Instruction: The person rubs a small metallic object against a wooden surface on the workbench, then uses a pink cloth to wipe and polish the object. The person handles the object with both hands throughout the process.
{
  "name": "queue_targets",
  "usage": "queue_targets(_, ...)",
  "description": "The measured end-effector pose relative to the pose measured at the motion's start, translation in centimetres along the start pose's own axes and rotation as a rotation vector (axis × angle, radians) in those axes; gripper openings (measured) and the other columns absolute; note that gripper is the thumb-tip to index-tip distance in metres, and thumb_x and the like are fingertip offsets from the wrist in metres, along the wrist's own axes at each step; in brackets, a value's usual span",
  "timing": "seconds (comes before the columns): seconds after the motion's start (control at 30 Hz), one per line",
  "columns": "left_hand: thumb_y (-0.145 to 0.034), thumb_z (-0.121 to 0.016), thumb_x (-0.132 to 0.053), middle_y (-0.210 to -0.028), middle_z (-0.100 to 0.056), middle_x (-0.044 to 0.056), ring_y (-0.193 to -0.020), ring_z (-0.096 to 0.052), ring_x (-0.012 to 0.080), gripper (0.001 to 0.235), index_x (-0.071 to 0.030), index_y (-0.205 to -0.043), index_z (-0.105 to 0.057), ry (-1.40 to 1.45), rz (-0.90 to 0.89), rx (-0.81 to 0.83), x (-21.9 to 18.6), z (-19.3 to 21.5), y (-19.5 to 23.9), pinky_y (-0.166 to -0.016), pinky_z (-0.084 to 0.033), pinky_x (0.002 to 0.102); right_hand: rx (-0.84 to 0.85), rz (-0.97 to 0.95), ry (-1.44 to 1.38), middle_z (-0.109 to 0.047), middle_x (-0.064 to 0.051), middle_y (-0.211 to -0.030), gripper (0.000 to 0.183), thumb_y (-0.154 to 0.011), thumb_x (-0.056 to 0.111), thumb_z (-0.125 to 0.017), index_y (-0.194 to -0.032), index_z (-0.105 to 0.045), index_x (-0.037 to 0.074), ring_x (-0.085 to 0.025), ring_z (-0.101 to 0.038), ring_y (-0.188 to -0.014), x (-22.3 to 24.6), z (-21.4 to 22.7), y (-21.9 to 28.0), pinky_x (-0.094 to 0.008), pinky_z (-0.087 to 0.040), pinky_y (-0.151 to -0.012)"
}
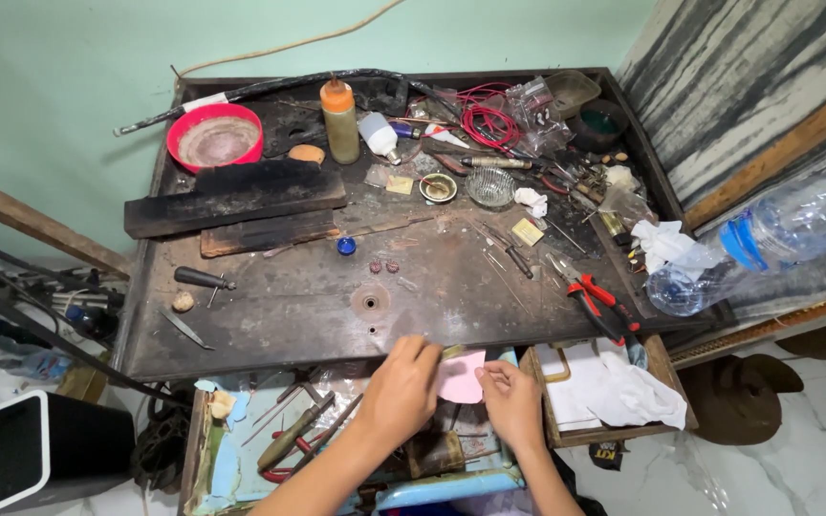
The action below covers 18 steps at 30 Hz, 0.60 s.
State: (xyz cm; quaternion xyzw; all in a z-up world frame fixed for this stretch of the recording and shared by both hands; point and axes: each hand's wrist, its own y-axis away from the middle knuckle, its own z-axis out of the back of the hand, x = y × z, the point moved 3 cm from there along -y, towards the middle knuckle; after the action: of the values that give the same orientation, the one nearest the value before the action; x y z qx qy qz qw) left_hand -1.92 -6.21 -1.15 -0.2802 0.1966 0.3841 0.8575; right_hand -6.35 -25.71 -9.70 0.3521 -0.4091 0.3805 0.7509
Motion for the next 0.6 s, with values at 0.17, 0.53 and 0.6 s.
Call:
queue_targets(0.17, -0.095, -0.058, -0.009, -0.098, -0.062, 0.013, -0.092, -0.059, 0.0297, 0.021, 0.002, -0.11, -0.067, 0.09, 0.197, -0.094, 1.5, 2.2, 5.4, -0.08, -0.052, 0.043, 0.08, -0.053, 0.09, -0.081, -0.005, -0.088, 0.022, -0.089, 0.026, -0.073, -0.096, -0.081, 0.007, -0.013, -0.076, -0.087, 2.2, 0.1, 2.7, -0.026, -0.06, -0.083)
queue_targets(0.53, -0.088, -0.069, -0.03, -0.103, -0.079, 0.002, -0.091, -0.072, 0.0092, 0.037, -0.014, -0.12, -0.077, 0.607, 1.032, 0.026, 2.3, 6.7, 7.2, -0.087, -0.06, 0.024, 0.218, 0.03, 0.074, -0.085, -0.004, -0.093, 0.023, -0.087, 0.025, -0.074, -0.099, -0.082, 0.007, -0.011, -0.078, -0.09, 7.3, -1.4, 4.6, -0.025, -0.062, -0.088)
queue_targets(0.6, -0.093, -0.066, -0.02, -0.091, -0.08, 0.009, -0.056, -0.067, 0.0152, 0.031, -0.002, -0.116, -0.075, 0.831, 1.035, -0.056, 3.5, 5.7, 6.3, -0.058, -0.054, 0.026, 0.214, 0.071, 0.103, -0.081, 0.0, -0.08, 0.017, -0.088, 0.025, -0.074, -0.093, -0.082, 0.01, -0.007, -0.072, -0.077, 8.6, -2.2, 3.5, -0.023, -0.056, -0.073)
